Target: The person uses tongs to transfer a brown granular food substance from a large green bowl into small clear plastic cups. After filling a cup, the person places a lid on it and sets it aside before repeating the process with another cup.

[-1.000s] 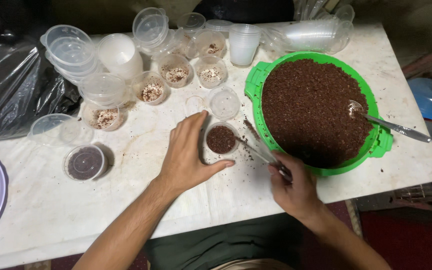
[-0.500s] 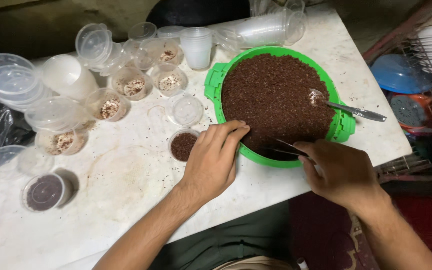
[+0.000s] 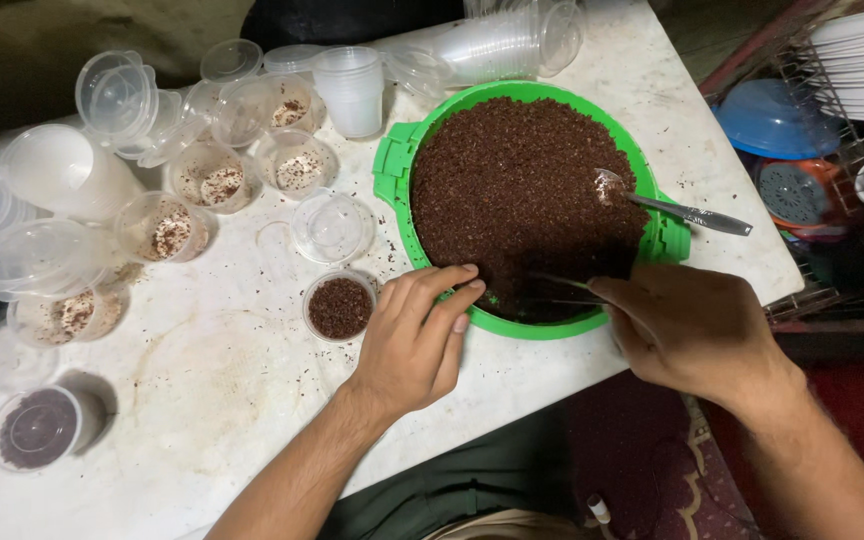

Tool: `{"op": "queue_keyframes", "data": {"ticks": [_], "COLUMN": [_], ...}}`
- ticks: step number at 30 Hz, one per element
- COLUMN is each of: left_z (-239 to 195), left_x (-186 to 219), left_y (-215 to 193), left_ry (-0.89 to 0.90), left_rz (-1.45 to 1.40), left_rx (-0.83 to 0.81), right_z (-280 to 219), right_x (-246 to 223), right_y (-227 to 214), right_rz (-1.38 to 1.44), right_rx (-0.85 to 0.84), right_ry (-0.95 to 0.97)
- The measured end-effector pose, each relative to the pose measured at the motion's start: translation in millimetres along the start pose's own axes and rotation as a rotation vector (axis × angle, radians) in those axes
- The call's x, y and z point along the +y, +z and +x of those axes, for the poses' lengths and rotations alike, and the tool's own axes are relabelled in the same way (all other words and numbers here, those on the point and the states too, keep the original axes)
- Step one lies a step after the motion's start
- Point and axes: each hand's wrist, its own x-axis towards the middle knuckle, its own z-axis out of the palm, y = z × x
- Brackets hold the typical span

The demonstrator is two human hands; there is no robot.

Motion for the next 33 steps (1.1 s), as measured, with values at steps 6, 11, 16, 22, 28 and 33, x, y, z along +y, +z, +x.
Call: {"op": "queue_keyframes", "data": {"ticks": [6,11,16,22,28,33], "left_z": [1,0,1,5,5,6], "left_x": [0,0,0,2,2,3], "left_y": [2,1,3,8,7,6], "left_ry": [0.018,-0.011,-0.024,-0.030,-0.038,-0.039], "left_rz": [-0.051,-0.066,-0.077,-0.059,-0.064,-0.065], "left_rx": [0.002,0.012,0.010,0.089,0.087,0.095], "right_z": [8,2,-9,12,25,30], "right_x": [2,5,-4,-20,-27,-30], "right_y": [27,16,18,12,17,21], "right_rz": [0.065,-0.002,-0.007,0.212,0.315,0.347], "right_rx": [0.047,-0.105,-0.223,-0.485,-0.399,-0.418], "right_ry": [-0.088,0.138,0.281,0.381,0.413,0.471]}}
